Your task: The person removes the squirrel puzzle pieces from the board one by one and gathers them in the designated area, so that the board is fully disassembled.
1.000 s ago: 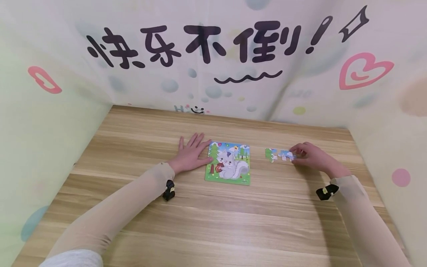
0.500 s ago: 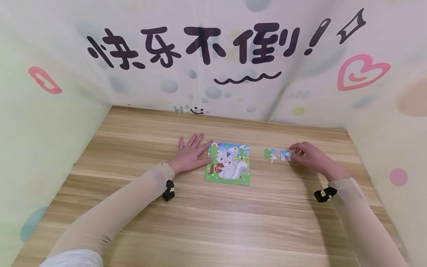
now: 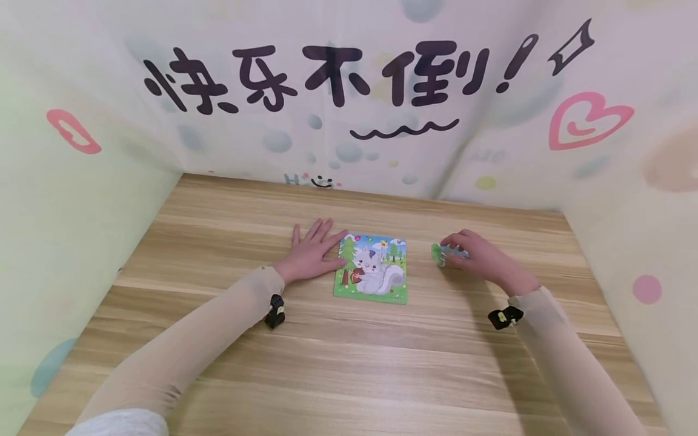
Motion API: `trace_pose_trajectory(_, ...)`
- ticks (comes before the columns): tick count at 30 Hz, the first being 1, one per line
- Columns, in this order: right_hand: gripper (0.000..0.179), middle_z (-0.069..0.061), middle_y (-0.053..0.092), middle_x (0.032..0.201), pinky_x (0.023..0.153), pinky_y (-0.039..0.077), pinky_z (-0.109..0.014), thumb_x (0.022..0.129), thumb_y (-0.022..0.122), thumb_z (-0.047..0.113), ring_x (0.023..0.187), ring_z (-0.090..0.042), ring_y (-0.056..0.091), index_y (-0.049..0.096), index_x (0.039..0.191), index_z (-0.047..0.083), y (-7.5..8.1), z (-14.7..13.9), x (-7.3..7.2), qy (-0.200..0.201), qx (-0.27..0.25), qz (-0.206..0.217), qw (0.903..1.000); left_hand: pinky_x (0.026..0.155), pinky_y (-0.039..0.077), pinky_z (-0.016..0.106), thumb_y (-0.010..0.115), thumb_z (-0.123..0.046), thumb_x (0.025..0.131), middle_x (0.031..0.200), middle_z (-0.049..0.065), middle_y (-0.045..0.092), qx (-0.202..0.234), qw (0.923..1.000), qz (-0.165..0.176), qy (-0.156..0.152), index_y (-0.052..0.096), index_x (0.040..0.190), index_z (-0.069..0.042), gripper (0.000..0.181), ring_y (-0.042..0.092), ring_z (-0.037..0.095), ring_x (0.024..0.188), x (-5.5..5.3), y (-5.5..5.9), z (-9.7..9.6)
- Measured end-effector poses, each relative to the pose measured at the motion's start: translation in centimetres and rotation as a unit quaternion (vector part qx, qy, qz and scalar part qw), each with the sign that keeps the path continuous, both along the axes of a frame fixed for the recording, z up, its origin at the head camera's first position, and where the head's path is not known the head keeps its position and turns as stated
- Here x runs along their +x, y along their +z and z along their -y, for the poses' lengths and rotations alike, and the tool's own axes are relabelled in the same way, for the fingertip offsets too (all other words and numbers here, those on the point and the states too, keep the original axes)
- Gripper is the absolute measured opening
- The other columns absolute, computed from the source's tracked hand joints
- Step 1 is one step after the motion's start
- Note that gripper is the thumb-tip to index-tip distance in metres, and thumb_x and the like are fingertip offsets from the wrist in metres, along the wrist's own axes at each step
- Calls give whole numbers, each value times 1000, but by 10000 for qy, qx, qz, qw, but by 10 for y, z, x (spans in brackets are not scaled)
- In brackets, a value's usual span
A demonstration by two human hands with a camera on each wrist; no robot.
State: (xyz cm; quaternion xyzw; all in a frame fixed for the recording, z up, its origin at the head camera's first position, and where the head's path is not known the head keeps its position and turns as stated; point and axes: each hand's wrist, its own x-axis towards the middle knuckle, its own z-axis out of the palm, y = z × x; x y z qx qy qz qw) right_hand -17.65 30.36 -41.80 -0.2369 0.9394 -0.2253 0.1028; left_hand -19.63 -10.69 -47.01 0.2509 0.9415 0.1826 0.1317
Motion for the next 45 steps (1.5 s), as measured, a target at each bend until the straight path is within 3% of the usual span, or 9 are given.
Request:
trace_pose_trajectory(14,34,-17,61,120,96,52,-51,98,73,16,108,-32,60,68,129,2,-9,71,-3,473,-100,-20,9988,119,-13,72,54,-62,101,175,15,3,75,9999,64,-25,26,167,-26,81,-4,37,161,1,3,-1)
trace_pose_trajectory(26,44,-24,50,127,93,50,-51,95,80,21,106,-32,54,65,135,12,-13,94,-9,664,147,91,9976,119,-11,73,54,-60,101,175,15,4,105,9999,-14,-32,28,167,-24,79,-3,38,161,0,6,-1)
trace_pose_trajectory(37,44,-29,43,140,104,46,-59,96,78,20,124,-41,49,63,137,15,-3,109,-13,389,537,833,9943,119,-11,73,55,-60,101,175,15,5,132,9999,21,-19,29,166,-24,79,-3,37,161,0,4,0)
trace_pose_trajectory(45,40,-28,42,141,103,48,-61,95,77,14,127,-43,47,63,133,12,9,121,-11,183,705,1158,9906,118,-12,74,56,-59,101,175,16,5,125,9999,23,-26,29,166,-23,79,-2,38,161,1,4,0)
